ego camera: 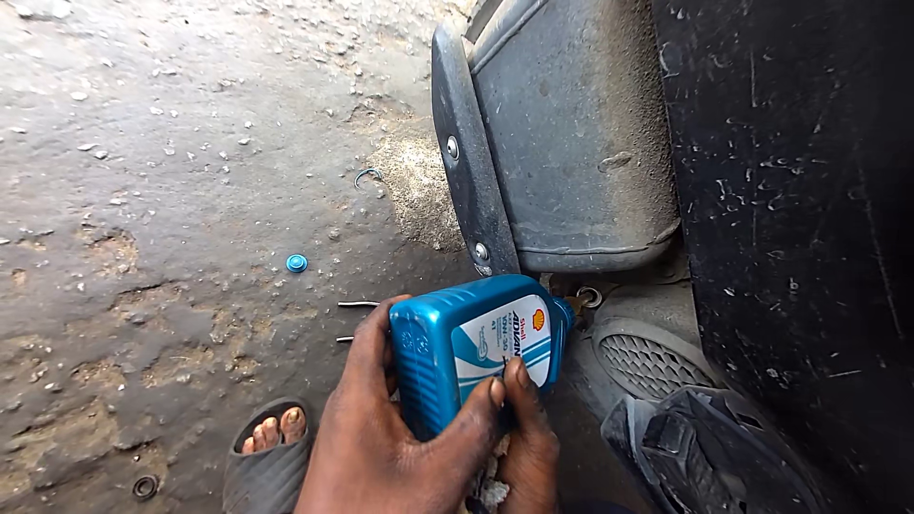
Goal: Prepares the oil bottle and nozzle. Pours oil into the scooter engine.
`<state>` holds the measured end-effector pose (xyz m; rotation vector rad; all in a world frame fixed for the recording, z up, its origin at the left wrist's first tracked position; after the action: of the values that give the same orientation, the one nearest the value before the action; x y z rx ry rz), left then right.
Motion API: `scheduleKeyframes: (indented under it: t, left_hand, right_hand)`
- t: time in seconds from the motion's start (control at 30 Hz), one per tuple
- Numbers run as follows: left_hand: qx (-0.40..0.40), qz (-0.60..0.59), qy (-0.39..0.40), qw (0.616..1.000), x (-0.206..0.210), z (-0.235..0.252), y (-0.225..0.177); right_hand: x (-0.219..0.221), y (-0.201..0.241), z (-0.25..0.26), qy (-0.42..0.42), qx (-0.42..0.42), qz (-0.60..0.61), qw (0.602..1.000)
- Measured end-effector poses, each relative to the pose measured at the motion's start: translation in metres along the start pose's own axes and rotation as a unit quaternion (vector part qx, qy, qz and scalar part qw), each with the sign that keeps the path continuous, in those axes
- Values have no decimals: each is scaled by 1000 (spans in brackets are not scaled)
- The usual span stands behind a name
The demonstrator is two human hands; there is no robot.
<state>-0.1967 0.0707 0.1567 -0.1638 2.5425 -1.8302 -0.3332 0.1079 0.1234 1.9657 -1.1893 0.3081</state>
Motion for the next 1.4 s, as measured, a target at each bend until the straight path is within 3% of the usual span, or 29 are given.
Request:
scheduleKeyframes:
  t: [1.4]
  left_hand:
    - [-7,6,-11,1000,1,0,0]
  right_hand:
    - [2,-2,2,14,23,13,1000]
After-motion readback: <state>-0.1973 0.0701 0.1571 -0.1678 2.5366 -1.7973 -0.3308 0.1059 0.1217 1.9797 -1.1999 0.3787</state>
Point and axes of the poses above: each hand's wrist, its own z-axis towards the middle knuckle, its own x-axis out of the palm, y = z × x, the point moved 9 cm from there along z, towards the middle knuckle, and after that the axes turned 2 degrees about -y, right-handed, at the moved point
